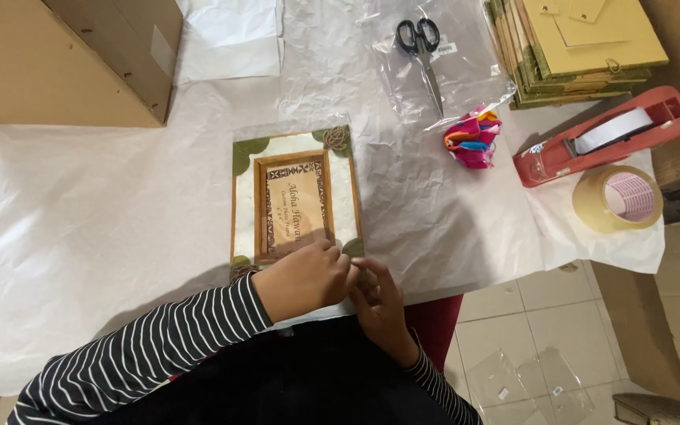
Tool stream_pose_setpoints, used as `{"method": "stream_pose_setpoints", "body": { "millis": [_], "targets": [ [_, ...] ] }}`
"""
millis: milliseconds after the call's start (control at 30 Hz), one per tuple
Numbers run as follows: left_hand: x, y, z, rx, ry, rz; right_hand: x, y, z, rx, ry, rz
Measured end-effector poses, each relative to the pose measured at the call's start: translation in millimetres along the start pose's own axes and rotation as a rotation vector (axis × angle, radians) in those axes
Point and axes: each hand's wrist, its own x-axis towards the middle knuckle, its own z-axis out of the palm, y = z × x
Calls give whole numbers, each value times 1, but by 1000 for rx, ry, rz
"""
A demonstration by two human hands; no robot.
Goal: The person wraps a decorative picture frame in clear plastic film by hand, turning the object over and smoothing the film across the front and back sides.
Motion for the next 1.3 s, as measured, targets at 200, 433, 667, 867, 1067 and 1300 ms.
{"method": "stream_pose_setpoints", "body": {
  "millis": [200,433,667,867,1067,1300],
  "targets": [
    [-7,3,-3,23,107,-2,1,3,-1,-88,-1,-25],
    [-8,8,5,192,65,51,23,-21,-6,-103,-160,24],
    [-8,14,-8,166,397,-34,20,-2,-8,18,-133,43],
    [-11,16,-15,203,399,-27,19,0,-10,88,-219,23],
    [-10,14,2,188,362,43,11,10,-11,70,-218,31],
    [-11,8,11,101,392,92,11,10,-13,29,-237,8]
  ]
}}
